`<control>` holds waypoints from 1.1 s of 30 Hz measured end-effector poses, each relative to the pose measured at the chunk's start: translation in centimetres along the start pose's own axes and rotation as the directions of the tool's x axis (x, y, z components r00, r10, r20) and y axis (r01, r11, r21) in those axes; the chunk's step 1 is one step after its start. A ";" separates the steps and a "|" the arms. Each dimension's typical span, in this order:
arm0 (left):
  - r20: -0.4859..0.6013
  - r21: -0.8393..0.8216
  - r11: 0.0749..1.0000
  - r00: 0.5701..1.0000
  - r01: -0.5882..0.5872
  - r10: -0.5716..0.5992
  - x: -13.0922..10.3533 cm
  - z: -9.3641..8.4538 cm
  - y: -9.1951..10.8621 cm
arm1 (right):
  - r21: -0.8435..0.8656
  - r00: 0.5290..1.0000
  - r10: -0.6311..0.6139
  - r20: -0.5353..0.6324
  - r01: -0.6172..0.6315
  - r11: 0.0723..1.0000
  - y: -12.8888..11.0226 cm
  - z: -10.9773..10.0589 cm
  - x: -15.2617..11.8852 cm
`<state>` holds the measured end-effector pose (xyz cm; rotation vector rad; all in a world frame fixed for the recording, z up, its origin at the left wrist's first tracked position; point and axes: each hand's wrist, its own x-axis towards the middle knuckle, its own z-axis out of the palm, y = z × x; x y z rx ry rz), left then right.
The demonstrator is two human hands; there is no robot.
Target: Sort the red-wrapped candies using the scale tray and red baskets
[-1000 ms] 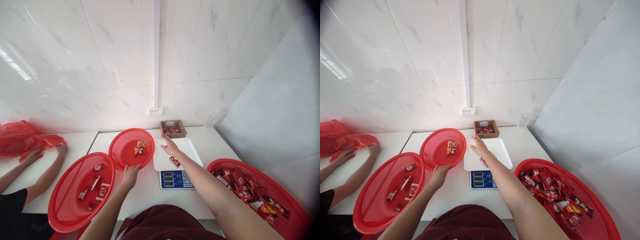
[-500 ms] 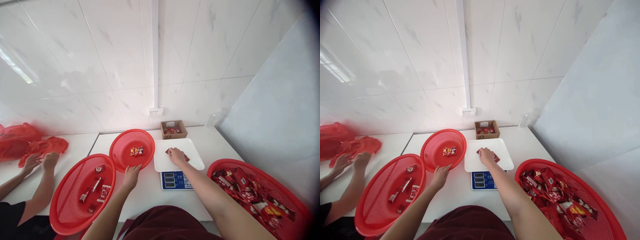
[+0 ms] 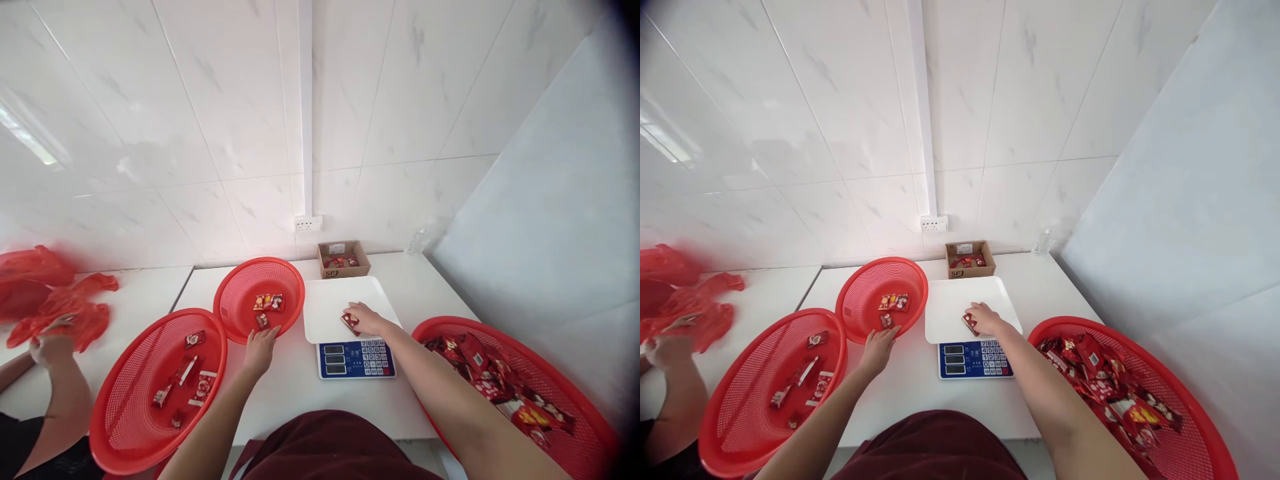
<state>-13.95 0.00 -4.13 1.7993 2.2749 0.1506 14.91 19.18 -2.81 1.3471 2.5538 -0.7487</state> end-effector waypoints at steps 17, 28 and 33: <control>-0.006 0.015 1.000 1.000 0.005 -0.005 0.5 -0.5 0.3 | 0.753 0.979 -0.032 -0.203 0.176 0.633 -8.7 -4.2 -0.4; -0.081 0.077 0.996 0.996 0.044 -0.037 2.8 -1.2 1.0 | 0.342 0.796 0.325 -0.510 -0.159 0.926 4.6 0.5 -10.7; -0.309 -0.045 0.997 0.950 -0.066 0.049 2.2 1.3 3.8 | 0.200 0.811 0.508 -0.292 -0.467 0.861 11.7 4.7 -17.0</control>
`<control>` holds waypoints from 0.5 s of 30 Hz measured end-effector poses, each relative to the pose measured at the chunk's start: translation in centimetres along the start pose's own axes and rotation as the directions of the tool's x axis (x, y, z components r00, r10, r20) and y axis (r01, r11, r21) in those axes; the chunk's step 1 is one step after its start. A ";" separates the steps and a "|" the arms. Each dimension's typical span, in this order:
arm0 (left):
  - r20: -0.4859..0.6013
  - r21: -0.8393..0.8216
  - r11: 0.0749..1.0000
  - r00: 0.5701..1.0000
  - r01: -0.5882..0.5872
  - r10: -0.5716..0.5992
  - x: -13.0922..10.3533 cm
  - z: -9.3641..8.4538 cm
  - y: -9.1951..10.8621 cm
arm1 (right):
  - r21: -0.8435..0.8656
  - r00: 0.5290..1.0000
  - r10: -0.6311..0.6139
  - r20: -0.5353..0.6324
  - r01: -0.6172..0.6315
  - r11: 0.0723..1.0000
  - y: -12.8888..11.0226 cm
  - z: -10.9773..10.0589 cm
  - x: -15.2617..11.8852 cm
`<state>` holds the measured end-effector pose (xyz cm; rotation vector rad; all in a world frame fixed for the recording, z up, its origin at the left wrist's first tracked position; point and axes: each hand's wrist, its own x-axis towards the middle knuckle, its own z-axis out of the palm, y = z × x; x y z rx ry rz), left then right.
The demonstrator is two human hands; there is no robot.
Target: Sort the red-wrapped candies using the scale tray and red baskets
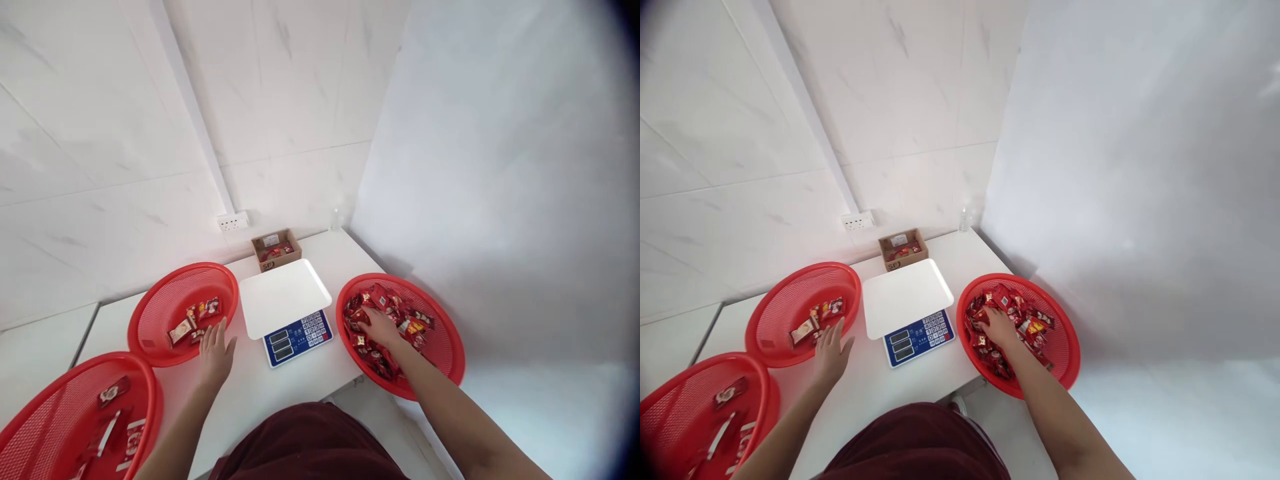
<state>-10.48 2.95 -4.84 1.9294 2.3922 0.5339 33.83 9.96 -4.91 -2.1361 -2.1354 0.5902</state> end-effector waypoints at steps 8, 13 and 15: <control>0.101 -0.195 0.970 0.981 -0.147 0.169 -3.4 1.9 5.9 | -0.113 0.974 0.099 0.202 -0.078 0.991 1.9 1.4 -3.6; 0.119 -0.255 0.955 0.976 -0.149 0.184 -4.4 1.7 7.5 | 0.102 0.980 0.069 0.187 -0.089 0.991 0.9 0.9 -1.6; 0.114 -0.271 0.952 0.977 -0.145 0.181 -4.7 1.6 7.9 | 0.128 0.985 0.098 0.142 -0.117 0.985 0.6 1.0 -0.3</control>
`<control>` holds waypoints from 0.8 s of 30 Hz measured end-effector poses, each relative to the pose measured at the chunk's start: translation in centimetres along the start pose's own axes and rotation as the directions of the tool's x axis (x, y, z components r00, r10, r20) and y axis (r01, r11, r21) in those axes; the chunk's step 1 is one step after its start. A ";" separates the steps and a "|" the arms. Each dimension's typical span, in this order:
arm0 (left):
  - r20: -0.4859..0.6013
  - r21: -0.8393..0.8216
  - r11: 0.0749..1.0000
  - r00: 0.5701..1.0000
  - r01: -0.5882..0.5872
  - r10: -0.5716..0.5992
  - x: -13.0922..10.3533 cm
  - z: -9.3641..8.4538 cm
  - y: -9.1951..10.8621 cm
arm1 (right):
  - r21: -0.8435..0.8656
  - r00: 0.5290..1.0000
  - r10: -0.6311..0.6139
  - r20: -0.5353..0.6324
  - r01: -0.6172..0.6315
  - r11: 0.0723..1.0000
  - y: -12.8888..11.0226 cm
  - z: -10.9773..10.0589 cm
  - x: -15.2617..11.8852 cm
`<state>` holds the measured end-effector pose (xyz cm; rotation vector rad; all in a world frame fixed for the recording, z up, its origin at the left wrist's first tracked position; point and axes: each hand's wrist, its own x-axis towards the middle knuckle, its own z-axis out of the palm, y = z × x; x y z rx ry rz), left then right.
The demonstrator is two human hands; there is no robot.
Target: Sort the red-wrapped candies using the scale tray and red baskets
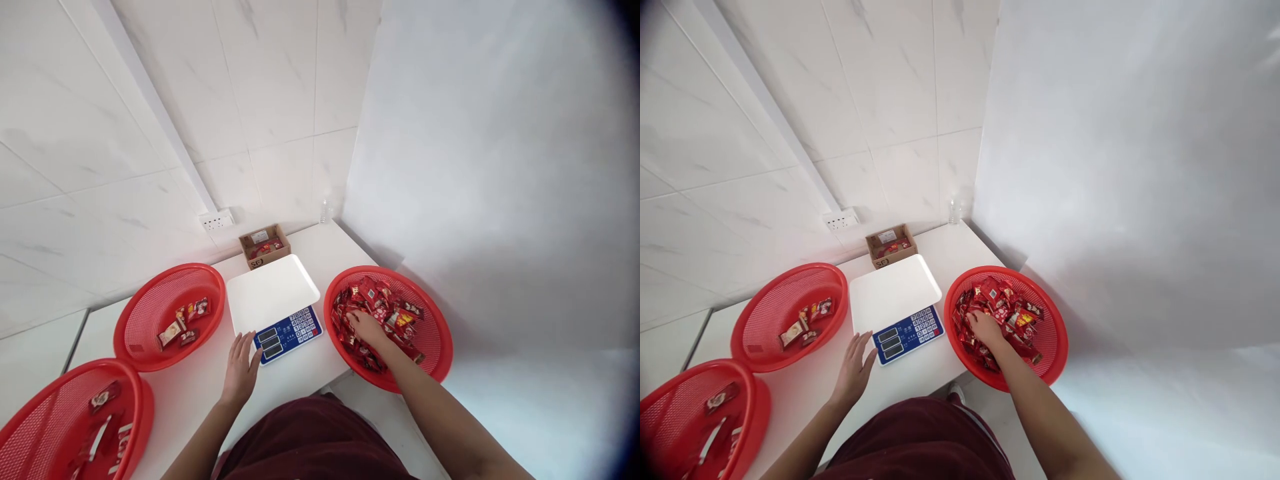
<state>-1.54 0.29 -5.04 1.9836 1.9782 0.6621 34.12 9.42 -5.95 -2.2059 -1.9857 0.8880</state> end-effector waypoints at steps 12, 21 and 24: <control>-0.015 0.030 0.997 0.998 0.064 -0.064 -1.8 0.3 2.1 | -0.282 0.992 0.063 0.105 -0.031 0.959 0.2 2.2 2.5; -0.007 0.002 0.991 0.991 0.134 -0.134 -2.5 1.5 4.6 | -0.386 0.979 -0.092 0.181 0.156 0.909 1.3 2.8 1.6; -0.027 -0.025 0.991 0.991 0.133 -0.134 -2.3 1.9 5.8 | -0.406 0.977 -0.210 0.021 0.200 0.892 2.0 3.6 0.8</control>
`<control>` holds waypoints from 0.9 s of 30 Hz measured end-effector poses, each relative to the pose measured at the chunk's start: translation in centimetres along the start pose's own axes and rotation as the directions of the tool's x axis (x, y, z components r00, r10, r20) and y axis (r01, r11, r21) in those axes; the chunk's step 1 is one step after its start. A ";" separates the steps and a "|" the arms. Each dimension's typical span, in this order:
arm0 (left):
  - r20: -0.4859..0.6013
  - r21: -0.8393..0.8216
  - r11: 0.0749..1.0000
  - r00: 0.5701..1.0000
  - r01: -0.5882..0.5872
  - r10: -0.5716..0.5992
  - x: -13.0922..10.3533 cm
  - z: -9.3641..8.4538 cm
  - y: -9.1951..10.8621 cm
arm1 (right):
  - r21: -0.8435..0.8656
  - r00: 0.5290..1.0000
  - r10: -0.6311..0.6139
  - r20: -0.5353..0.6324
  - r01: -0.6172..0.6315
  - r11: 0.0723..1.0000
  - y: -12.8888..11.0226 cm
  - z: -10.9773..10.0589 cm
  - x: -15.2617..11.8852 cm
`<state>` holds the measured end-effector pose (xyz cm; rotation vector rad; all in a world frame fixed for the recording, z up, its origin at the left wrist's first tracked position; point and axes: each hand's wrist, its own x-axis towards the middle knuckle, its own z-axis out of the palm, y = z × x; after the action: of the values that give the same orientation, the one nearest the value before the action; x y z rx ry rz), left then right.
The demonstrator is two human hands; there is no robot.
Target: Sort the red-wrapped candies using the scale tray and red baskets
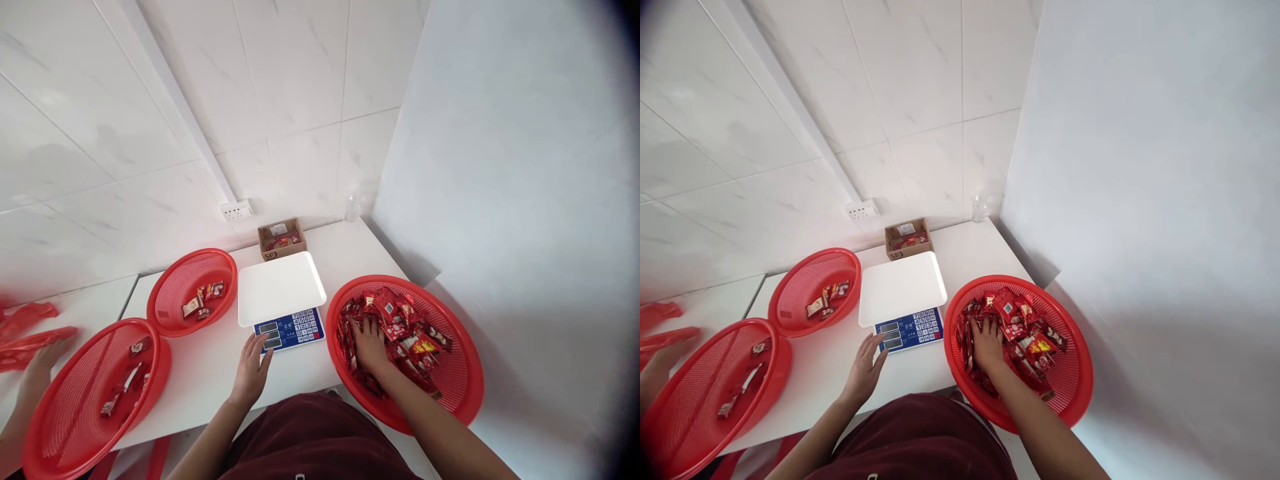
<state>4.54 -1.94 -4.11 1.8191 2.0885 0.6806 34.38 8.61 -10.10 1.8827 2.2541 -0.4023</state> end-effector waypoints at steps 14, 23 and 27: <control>0.090 -0.078 0.996 0.996 0.029 -0.022 -0.4 0.0 1.8 | 0.108 0.998 -0.048 -0.044 0.053 0.993 -0.6 -0.7 1.2; 0.254 -0.187 0.981 0.967 0.047 0.002 2.0 -2.1 0.6 | 0.637 0.964 0.245 -0.106 -0.123 0.761 1.9 -1.9 2.1; 0.285 -0.280 0.957 0.959 0.080 0.003 3.2 -3.1 0.0 | 0.936 0.910 0.415 0.001 -0.147 0.320 3.2 -3.1 0.0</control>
<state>2.41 0.67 -1.21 1.6028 1.7335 0.6350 37.66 10.09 -7.42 2.9029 1.7824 -1.8011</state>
